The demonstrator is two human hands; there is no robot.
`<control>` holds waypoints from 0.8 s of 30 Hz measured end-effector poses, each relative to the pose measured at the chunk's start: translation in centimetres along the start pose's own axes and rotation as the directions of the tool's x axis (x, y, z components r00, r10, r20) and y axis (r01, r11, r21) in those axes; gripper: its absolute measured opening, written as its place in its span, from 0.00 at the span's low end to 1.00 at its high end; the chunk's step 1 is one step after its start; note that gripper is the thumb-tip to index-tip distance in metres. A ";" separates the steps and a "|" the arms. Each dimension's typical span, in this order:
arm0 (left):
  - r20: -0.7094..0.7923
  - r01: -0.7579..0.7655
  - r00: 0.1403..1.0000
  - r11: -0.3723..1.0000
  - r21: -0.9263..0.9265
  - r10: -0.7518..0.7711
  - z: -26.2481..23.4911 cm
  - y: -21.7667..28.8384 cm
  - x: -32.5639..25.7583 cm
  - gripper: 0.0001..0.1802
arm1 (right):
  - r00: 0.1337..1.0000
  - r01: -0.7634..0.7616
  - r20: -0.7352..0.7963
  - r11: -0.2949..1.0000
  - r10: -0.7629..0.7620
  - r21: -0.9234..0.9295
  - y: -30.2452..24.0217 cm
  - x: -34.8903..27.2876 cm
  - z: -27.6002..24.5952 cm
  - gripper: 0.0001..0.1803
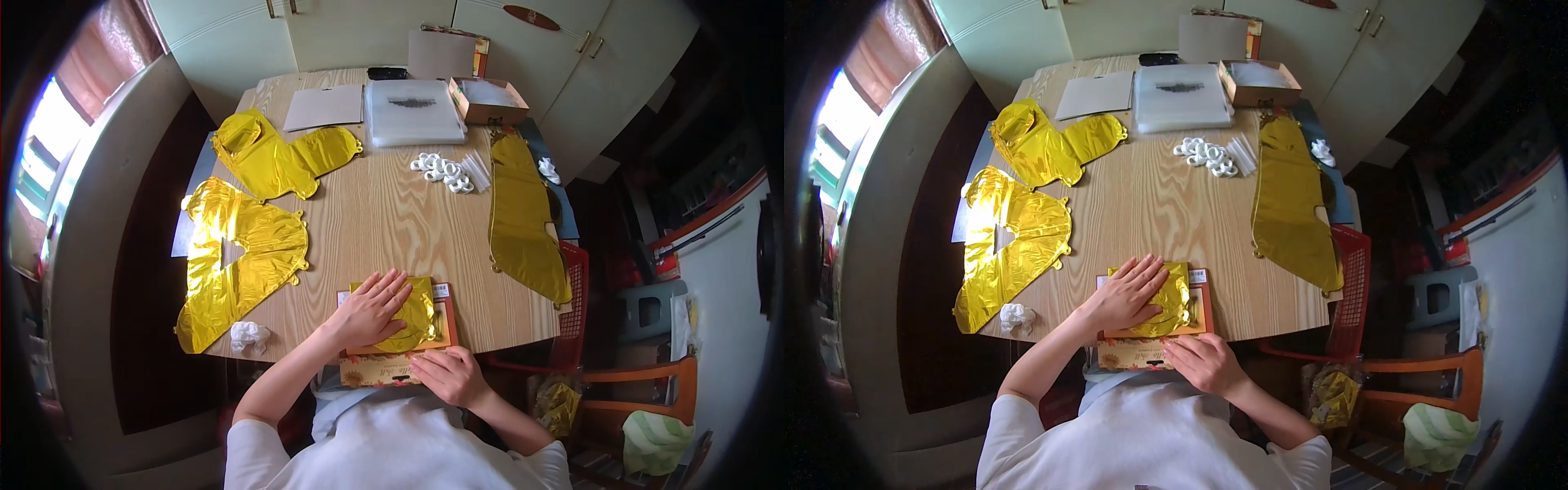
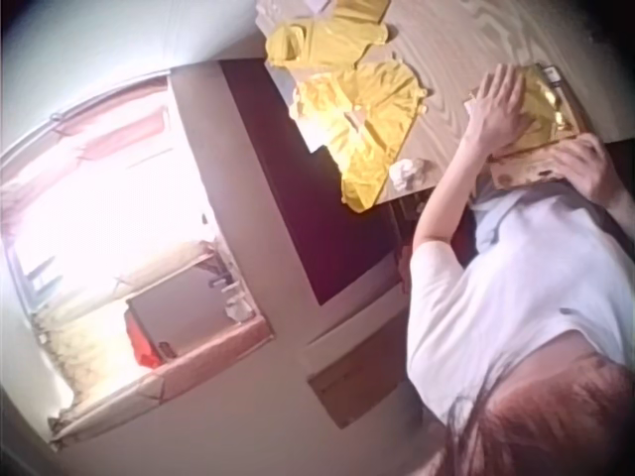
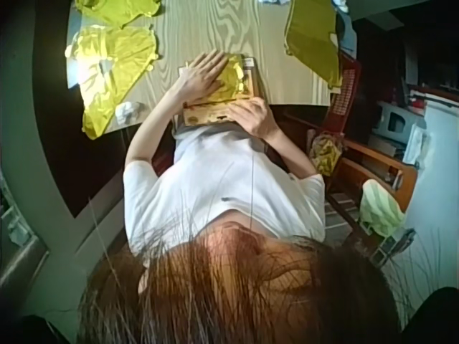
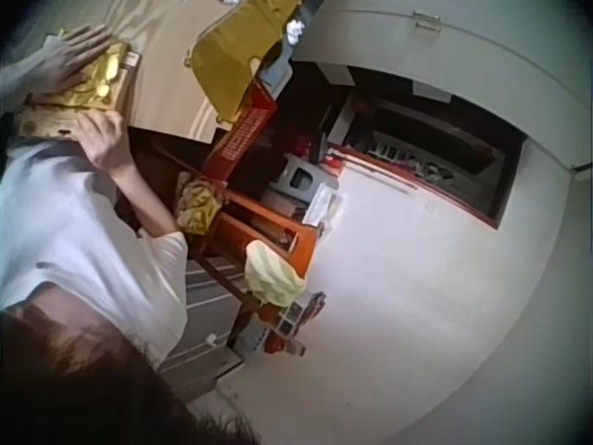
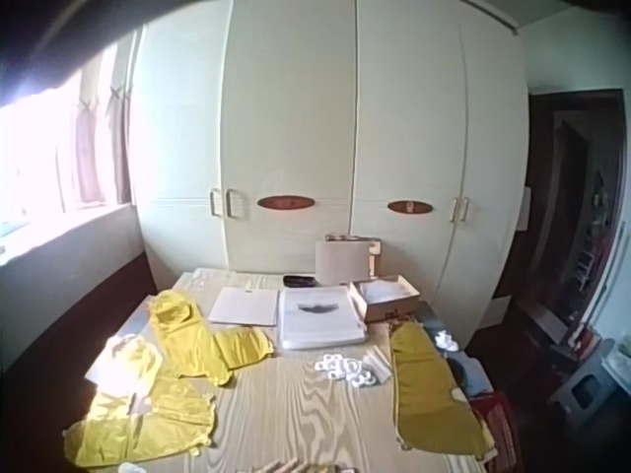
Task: Folding gold foil material and placing it on cardboard inserts for packaging.
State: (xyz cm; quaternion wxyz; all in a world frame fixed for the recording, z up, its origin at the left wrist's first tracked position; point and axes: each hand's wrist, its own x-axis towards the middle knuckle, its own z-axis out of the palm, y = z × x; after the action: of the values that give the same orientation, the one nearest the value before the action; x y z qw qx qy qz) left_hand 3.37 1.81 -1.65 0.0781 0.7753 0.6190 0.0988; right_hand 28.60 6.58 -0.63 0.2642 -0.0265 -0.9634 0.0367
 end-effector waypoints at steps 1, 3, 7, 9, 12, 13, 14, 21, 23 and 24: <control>0.004 0.004 1.000 1.000 -0.005 -0.004 0.1 -0.1 0.0 0.39 | 1.000 0.003 0.004 1.000 -0.003 0.003 -0.1 -0.3 -0.6 0.11; 0.012 0.004 1.000 1.000 -0.008 -0.004 0.1 -0.1 0.1 0.39 | 1.000 0.008 0.014 1.000 -0.008 0.013 0.0 -1.2 -2.1 0.11; 0.000 0.000 1.000 1.000 -0.001 0.000 0.3 0.0 -0.2 0.39 | 0.999 0.028 -0.026 0.999 -0.029 -0.042 0.9 -4.1 -6.5 0.08; -0.008 -0.007 1.000 1.000 0.007 0.007 0.5 0.0 -0.2 0.38 | 0.998 -0.050 -0.046 0.994 0.045 -0.099 1.6 -5.8 -8.8 0.06; -0.016 -0.007 1.000 1.000 0.023 0.007 0.6 0.0 -0.3 0.38 | 0.960 -0.199 -0.217 0.977 0.177 -0.082 3.3 -7.7 -11.1 0.06; -0.025 -0.005 1.000 1.000 0.026 0.005 0.5 0.1 -0.3 0.38 | 0.928 -0.270 -0.276 0.962 0.251 -0.031 3.7 -8.0 -11.6 0.06; -0.035 -0.001 0.999 1.000 0.028 0.002 0.5 0.2 -0.3 0.38 | 0.890 -0.316 -0.342 0.949 0.301 0.013 4.0 -8.4 -11.7 0.07; -0.073 -0.024 0.997 0.997 0.070 0.029 -0.5 1.0 -0.3 0.35 | 0.555 -0.584 -0.490 0.734 0.672 0.347 4.8 -10.8 -9.0 0.12; -0.066 -0.038 0.997 0.993 0.109 0.045 -0.7 1.3 -0.4 0.34 | 0.475 -0.577 -0.484 0.675 0.735 0.460 5.4 -10.6 -8.2 0.13; -0.073 -0.029 0.997 0.995 0.099 0.037 -0.8 1.5 -0.6 0.34 | 0.455 -0.547 -0.476 0.658 0.752 0.517 5.7 -10.0 -7.8 0.14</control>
State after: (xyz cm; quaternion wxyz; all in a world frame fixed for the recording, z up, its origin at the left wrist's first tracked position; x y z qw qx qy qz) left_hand 4.41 0.90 -0.54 0.0152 0.7840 0.6127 0.0988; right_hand 41.35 11.99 0.56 0.5497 -0.3687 -0.7012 0.2648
